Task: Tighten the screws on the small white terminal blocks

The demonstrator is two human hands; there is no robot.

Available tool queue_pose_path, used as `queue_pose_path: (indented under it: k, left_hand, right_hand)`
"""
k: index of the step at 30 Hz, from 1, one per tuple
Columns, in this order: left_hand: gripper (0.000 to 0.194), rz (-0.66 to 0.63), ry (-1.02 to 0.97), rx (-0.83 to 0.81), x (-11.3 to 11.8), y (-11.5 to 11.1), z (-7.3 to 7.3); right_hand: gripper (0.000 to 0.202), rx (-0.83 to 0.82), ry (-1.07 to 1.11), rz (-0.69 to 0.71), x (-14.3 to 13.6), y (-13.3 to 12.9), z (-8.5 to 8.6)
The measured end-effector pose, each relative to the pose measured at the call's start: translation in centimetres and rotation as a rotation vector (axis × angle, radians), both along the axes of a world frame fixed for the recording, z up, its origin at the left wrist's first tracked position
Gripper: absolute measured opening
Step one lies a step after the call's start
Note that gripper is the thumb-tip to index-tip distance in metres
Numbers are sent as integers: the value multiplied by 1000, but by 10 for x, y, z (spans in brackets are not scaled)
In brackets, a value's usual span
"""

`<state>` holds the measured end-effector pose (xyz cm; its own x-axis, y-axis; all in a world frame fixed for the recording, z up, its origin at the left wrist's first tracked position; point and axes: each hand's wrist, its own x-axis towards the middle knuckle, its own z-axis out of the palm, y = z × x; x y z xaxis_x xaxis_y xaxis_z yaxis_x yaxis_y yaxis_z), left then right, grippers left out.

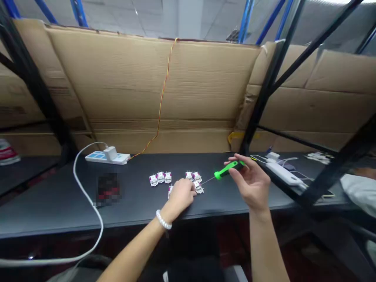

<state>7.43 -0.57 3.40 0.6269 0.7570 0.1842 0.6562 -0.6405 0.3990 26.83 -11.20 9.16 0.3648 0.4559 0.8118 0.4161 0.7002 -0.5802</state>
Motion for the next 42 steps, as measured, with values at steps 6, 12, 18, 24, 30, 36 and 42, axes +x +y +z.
queue_pose_path:
  k: [6,12,18,24,30,36,42]
  left_hand:
    - [18,-66,-103,21,-30,6,8]
    - [17,-118,-243,27,-77,19,10]
    - [21,-209,-278,28,-88,18,-1]
    - [21,-215,-332,-8,-92,18,-10]
    - [23,-222,-323,-7,-93,16,-11]
    - [22,-274,-268,75,-95,11,-13]
    - [18,-278,-240,97,-98,6,-18]
  right_hand:
    - [34,17,-4,-6,2,-3,1]
    - [35,18,-12,-1,-3,0,2]
    - [33,11,-19,10,-12,4,3]
    - [35,6,-26,8,-11,3,3]
    - [35,2,-33,-3,-11,3,2]
    - [37,9,-33,27,-14,3,2]
    - [43,-38,-21,72,-38,13,-6]
